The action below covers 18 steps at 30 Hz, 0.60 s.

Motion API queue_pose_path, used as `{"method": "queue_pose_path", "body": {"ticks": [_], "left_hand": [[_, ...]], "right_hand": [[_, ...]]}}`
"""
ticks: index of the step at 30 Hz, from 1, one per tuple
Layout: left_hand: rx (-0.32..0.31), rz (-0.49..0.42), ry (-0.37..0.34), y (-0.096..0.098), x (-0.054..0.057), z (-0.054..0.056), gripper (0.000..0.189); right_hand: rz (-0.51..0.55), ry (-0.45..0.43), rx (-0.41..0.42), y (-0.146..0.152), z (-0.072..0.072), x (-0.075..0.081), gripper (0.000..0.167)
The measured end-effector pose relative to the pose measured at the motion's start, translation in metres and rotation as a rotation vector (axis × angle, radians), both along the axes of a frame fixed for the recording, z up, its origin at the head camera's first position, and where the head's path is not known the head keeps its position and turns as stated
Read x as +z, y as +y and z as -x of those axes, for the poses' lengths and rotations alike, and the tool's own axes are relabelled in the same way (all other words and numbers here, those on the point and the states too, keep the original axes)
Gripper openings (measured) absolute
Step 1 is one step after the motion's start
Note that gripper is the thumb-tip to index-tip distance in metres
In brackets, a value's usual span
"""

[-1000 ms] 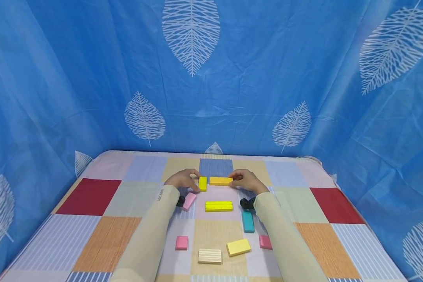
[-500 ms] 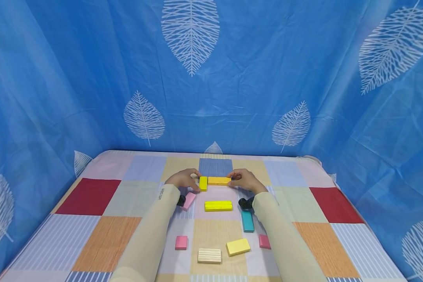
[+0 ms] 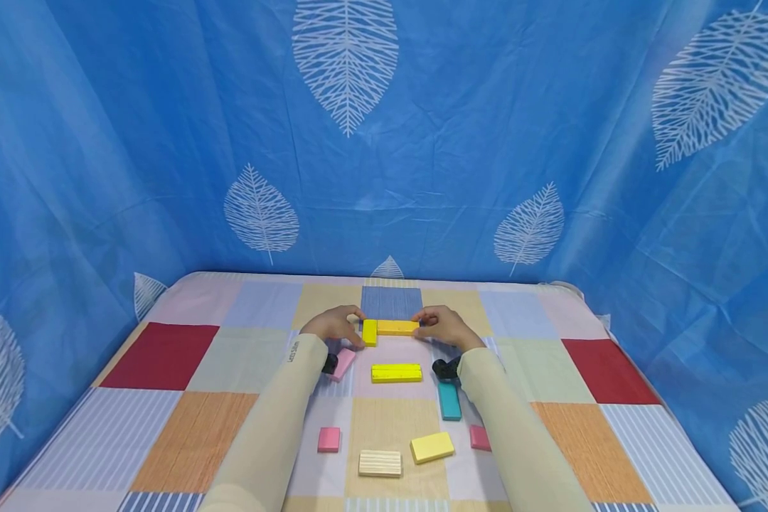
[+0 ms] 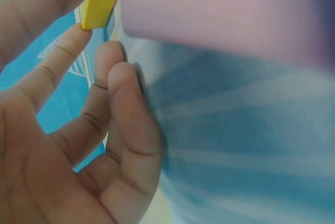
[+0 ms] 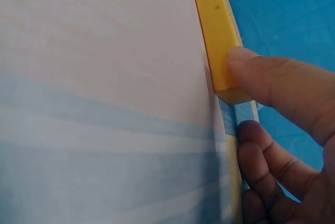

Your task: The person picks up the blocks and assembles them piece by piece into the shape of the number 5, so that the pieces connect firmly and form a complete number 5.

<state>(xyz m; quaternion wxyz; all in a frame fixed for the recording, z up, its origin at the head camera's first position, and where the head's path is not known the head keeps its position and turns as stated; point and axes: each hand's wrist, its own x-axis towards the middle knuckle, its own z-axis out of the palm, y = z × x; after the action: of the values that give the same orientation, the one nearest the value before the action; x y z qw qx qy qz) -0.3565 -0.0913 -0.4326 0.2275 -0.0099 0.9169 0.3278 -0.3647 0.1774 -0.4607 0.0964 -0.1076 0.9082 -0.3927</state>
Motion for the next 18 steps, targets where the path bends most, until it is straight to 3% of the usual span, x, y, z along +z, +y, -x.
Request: {"method": "queue_pose_path", "body": {"ticks": [7, 13, 18], "left_hand": [[0.013, -0.016, -0.002, -0.0009, 0.003, -0.003, 0.062], [0.023, -0.047, -0.009, -0.0006, -0.0025, 0.0008, 0.064], [0.014, -0.073, -0.017, -0.0017, -0.0031, 0.0003, 0.064]], "right_hand": [[-0.005, 0.007, 0.009, -0.0009, 0.0015, -0.0009, 0.028], [-0.018, -0.004, -0.005, -0.0011, 0.0019, -0.0007, 0.031], [-0.012, -0.002, 0.029, 0.0027, 0.0032, 0.0005, 0.045]]}}
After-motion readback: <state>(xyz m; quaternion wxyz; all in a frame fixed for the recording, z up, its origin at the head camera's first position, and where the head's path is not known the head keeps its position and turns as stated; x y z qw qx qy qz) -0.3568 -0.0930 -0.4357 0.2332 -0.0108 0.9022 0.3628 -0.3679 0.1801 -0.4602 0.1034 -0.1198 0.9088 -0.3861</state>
